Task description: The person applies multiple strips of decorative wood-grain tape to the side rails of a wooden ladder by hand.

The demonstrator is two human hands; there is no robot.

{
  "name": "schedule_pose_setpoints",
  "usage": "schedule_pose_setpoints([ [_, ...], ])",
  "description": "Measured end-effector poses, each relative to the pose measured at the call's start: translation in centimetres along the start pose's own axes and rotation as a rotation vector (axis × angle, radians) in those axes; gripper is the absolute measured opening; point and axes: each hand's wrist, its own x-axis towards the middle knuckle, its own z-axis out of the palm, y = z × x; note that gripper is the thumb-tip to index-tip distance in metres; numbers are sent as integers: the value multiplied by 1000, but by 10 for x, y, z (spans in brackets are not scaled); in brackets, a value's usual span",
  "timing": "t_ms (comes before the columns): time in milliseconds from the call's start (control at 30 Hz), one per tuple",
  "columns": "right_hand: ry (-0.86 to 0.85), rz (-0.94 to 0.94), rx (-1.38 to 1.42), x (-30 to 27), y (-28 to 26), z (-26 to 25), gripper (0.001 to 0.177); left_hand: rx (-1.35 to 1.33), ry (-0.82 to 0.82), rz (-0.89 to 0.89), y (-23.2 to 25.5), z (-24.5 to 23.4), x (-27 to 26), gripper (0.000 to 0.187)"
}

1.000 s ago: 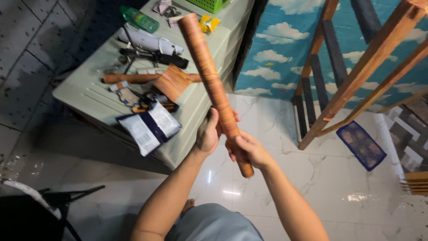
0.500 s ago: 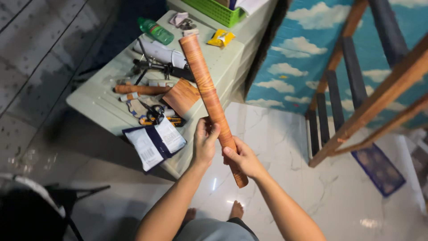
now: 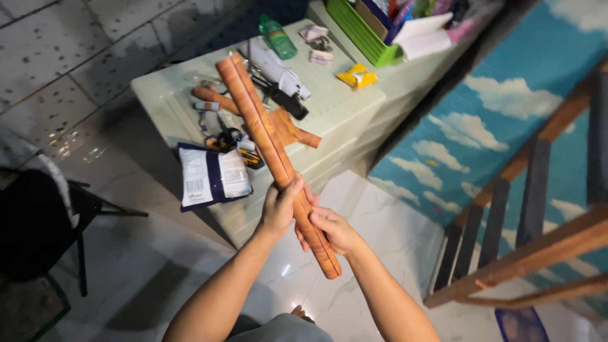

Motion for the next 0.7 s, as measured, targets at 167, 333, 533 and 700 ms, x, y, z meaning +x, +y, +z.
schedule_pose_setpoints([
  [167, 129, -94, -253, 16, -12, -3, 44, -11, 135, 30, 28, -3, 19, 28],
  [333, 429, -169, -324, 38, -24, -23, 29, -97, 149, 140, 69, -30, 37, 33],
  [533, 609, -286, -372, 66, -32, -31, 14, -395, 99, 61, 123, -69, 58, 28],
  [700, 785, -442, -577, 103, -30, -32, 10, -427, 212, -24, 160, -106, 59, 29],
])
